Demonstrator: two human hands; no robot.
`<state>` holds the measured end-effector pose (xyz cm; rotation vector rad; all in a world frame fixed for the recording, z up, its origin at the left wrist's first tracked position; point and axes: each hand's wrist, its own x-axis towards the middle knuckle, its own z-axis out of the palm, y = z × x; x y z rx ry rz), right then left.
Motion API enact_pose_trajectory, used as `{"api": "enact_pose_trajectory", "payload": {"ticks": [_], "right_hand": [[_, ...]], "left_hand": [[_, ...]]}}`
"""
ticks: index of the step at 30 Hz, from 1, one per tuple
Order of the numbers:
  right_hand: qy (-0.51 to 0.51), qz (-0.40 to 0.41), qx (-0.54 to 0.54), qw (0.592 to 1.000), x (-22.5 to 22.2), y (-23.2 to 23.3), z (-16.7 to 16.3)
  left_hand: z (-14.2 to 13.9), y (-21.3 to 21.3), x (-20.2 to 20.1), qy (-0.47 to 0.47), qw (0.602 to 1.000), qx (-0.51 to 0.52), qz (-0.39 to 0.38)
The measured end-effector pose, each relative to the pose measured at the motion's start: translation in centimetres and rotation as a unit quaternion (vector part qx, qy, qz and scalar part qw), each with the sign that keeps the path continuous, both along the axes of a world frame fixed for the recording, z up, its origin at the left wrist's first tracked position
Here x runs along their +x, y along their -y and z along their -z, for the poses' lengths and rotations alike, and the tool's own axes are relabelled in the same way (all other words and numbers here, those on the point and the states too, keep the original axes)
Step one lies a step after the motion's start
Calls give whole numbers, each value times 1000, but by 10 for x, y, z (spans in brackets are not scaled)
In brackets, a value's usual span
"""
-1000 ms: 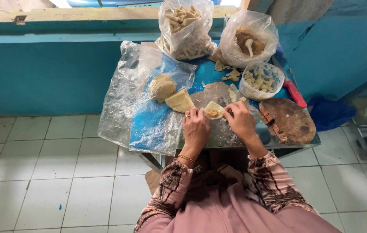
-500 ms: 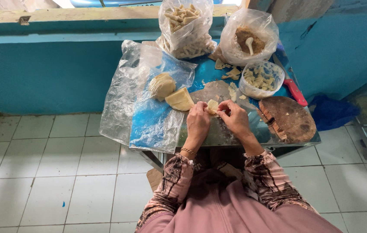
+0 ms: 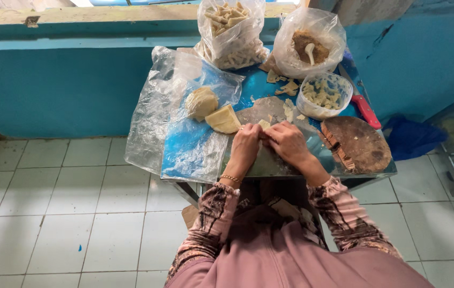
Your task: The person sits at a small table and folds triangular dough pieces by hand, pinching the edges closed one at a time. They place each finished folded piece into a plastic bag of finished pieces, occasionally reaching into a bag of brown filling with a spoon to add filling to a dough piece before folding.
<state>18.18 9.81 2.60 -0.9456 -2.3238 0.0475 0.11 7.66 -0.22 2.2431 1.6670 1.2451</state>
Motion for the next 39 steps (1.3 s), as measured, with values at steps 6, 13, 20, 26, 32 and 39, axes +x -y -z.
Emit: {"api": "enact_pose_trajectory", "payload": {"ticks": [6, 13, 20, 26, 32, 39], "right_hand": [[-118, -81, -275, 951, 2, -67, 23], [-81, -15, -171, 982, -1, -51, 16], [-92, 2, -74, 993, -1, -28, 9], [-99, 35, -320, 942, -2, -63, 9], [-28, 42, 5, 999, -6, -35, 10], [-33, 41, -30, 998, -5, -45, 10]], "left_hand": [[-3, -19, 10, 35, 988, -105, -107], [-8, -35, 13, 94, 976, -138, -143], [-1, -10, 13, 88, 995, -1, -39], [5, -29, 13, 57, 994, -54, -71], [4, -57, 16, 5, 982, -147, -118], [2, -31, 25, 37, 994, -54, -92]]}}
